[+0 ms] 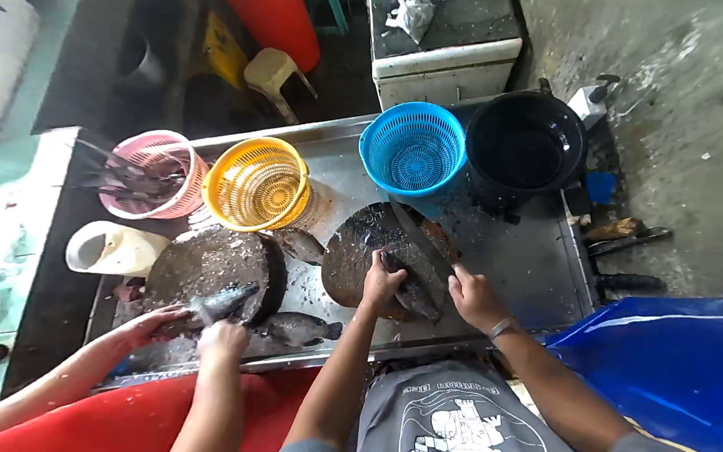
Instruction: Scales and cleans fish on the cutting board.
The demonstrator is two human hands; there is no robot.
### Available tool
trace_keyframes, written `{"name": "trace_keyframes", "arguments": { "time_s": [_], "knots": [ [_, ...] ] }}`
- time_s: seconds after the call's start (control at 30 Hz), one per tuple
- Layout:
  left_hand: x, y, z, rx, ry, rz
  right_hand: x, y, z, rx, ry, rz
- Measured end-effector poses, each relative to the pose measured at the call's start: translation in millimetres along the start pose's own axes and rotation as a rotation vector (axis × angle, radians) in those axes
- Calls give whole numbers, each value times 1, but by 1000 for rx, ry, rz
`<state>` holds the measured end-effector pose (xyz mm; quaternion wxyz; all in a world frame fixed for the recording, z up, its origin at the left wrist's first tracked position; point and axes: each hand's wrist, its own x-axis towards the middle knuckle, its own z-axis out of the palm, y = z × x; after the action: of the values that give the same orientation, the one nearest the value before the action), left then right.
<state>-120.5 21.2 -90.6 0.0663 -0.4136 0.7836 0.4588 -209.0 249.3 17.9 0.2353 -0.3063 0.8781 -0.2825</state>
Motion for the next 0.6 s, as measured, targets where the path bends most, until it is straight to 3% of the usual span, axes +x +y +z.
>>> {"name": "trace_keyframes", "arguments": {
  "time_s": [0.07, 0.1, 0.13, 0.23, 0.4, 0.47, 0.53, 0.6],
  "knots": [
    [0, 0, 1, 8, 6, -4, 7, -13, 6, 88, 233, -188],
    [1, 1, 1, 13, 6, -5, 11, -13, 16, 88, 246, -206],
    [2, 0, 1, 16, 4, -7, 14, -8, 30, 55, 165, -154],
    [1, -5, 2, -6, 6, -14, 20, 19, 70, -103, -336, 182],
    [-7, -15, -15, -1, -6, -26, -15, 41, 51, -39, -370, 230],
    [-6, -11, -29, 76, -46, -33, -7, 60, 34, 74, -437, 296],
    [-3, -6, -47, 291, -142, 21, 3, 89, 28, 265, -344, 441],
    [3, 11, -58, 580, -249, 130, 6, 104, 21, 268, -71, 525]
  ]
}}
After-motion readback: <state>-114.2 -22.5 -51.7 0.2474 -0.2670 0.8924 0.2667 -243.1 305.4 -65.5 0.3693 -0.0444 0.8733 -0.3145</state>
